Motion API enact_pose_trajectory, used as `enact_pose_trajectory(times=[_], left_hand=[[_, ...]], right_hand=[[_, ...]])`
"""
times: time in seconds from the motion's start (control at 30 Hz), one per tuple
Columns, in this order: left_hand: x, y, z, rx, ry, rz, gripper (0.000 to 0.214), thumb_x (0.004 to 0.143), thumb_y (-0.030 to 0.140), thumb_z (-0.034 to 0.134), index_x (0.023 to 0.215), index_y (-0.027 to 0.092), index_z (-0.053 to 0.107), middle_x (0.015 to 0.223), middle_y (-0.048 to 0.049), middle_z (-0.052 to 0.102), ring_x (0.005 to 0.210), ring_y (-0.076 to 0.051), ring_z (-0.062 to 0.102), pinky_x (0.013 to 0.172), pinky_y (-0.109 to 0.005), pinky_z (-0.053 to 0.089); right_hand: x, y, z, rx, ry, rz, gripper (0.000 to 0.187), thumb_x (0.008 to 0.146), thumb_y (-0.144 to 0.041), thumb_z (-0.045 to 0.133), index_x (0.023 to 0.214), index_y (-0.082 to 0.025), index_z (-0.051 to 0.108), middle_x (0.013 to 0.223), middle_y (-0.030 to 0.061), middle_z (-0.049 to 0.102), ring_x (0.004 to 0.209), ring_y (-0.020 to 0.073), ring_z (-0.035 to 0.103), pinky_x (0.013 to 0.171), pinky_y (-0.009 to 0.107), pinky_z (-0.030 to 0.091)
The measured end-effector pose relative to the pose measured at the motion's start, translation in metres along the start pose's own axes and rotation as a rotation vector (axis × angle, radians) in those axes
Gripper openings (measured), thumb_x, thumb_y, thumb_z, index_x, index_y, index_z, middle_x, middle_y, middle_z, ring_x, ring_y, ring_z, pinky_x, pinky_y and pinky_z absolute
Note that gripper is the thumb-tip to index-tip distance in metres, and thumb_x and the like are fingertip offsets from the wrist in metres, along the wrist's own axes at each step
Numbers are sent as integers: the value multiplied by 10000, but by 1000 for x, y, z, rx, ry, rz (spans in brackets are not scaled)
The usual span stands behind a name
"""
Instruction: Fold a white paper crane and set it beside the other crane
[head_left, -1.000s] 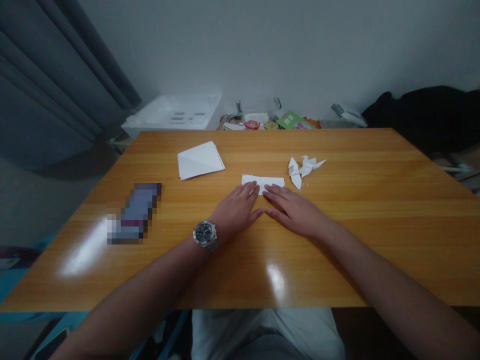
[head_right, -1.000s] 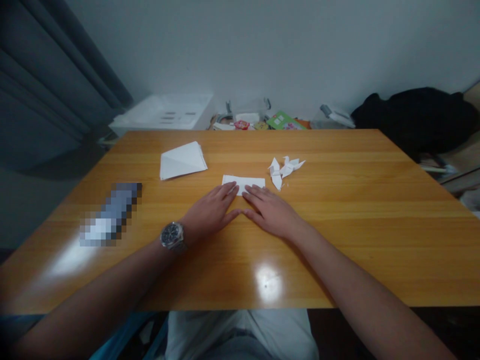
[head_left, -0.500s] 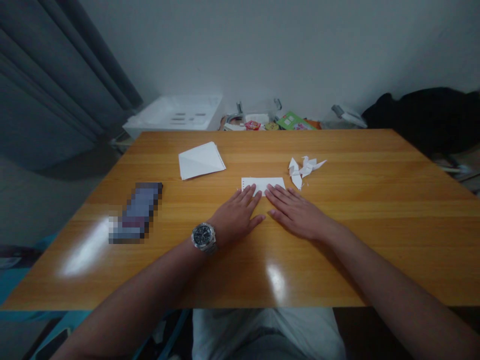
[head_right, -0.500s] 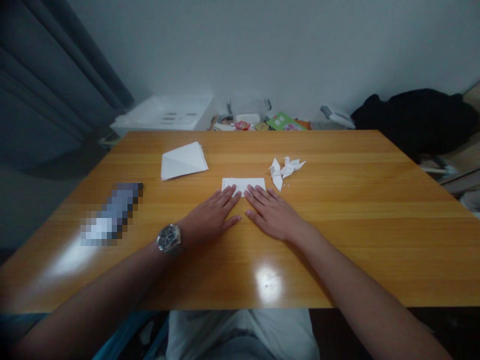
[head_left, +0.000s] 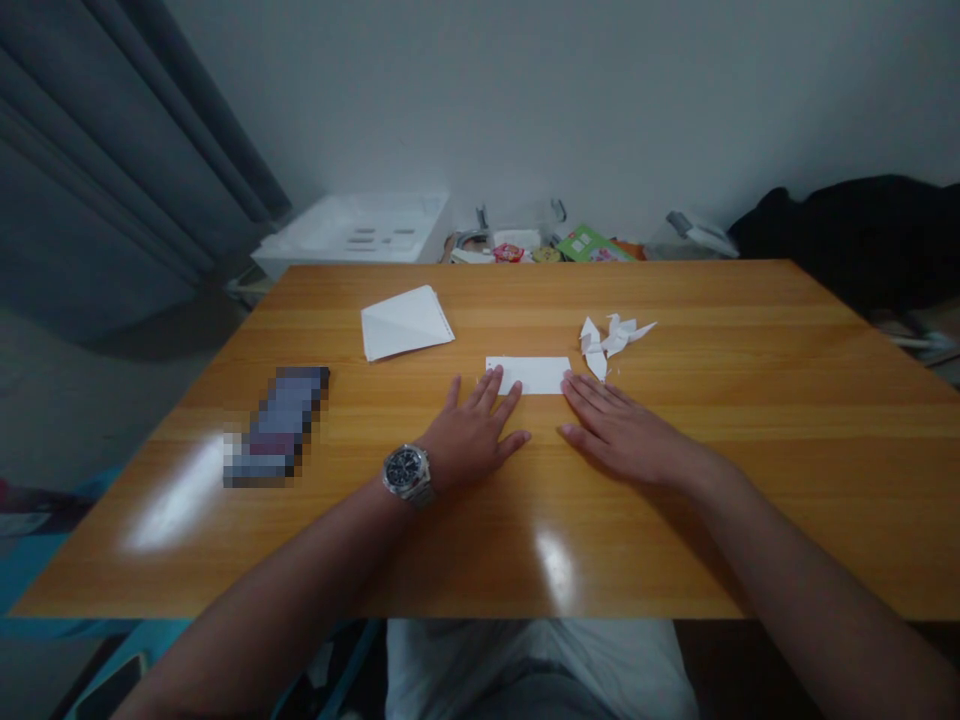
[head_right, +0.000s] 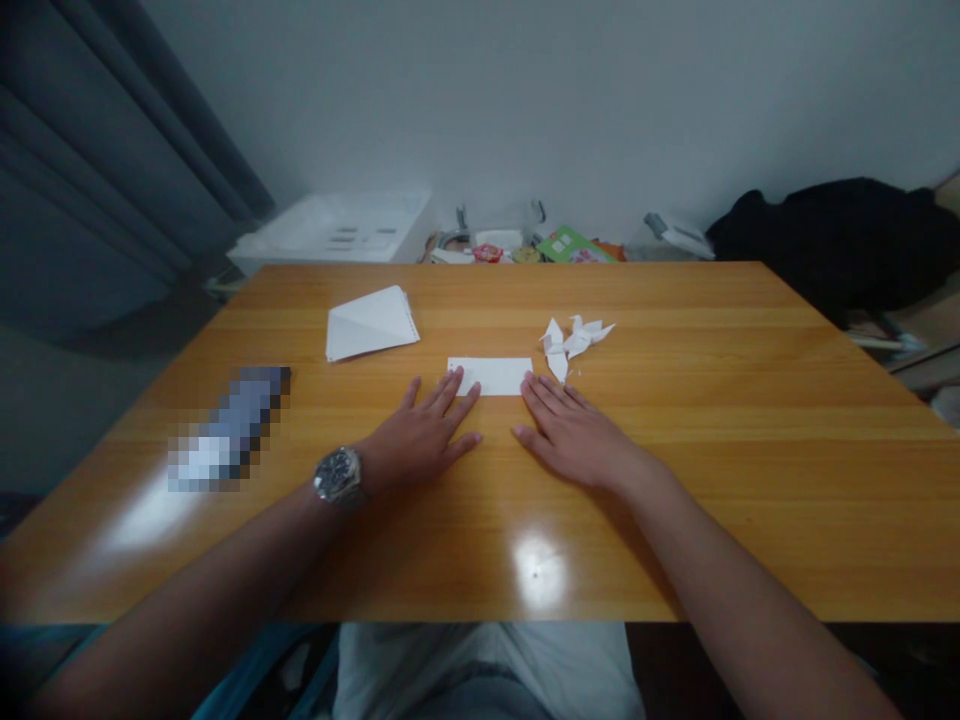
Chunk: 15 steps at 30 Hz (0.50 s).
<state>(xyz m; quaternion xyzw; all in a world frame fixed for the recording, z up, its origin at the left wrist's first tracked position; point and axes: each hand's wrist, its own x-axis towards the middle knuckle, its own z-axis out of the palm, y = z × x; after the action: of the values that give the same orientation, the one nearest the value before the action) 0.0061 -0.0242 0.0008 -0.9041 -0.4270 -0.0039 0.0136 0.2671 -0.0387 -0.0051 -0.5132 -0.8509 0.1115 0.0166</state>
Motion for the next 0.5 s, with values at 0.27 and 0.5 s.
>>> enact_pose_trajectory(times=[0.27, 0.5], left_hand=[[1, 1, -3, 52, 19, -193, 726, 1027, 576, 254, 1553, 80, 315, 1636, -206, 221, 1506, -423, 207, 1153, -713, 188], [8, -6, -10, 55, 143, -107, 670, 1037, 517, 297, 1505, 48, 396, 1606, -202, 316, 1523, -338, 207, 1240, -531, 147]], right_hand=[[-1, -2, 0, -24, 58, -24, 764, 1014, -588, 275, 1570, -65, 307, 1626, 193, 274, 1520, 298, 234, 1236, 487, 238], [0, -9, -6, -62, 83, -15, 717, 1022, -546, 318, 1541, -53, 363, 1600, 211, 347, 1492, 332, 309, 1210, 492, 301]])
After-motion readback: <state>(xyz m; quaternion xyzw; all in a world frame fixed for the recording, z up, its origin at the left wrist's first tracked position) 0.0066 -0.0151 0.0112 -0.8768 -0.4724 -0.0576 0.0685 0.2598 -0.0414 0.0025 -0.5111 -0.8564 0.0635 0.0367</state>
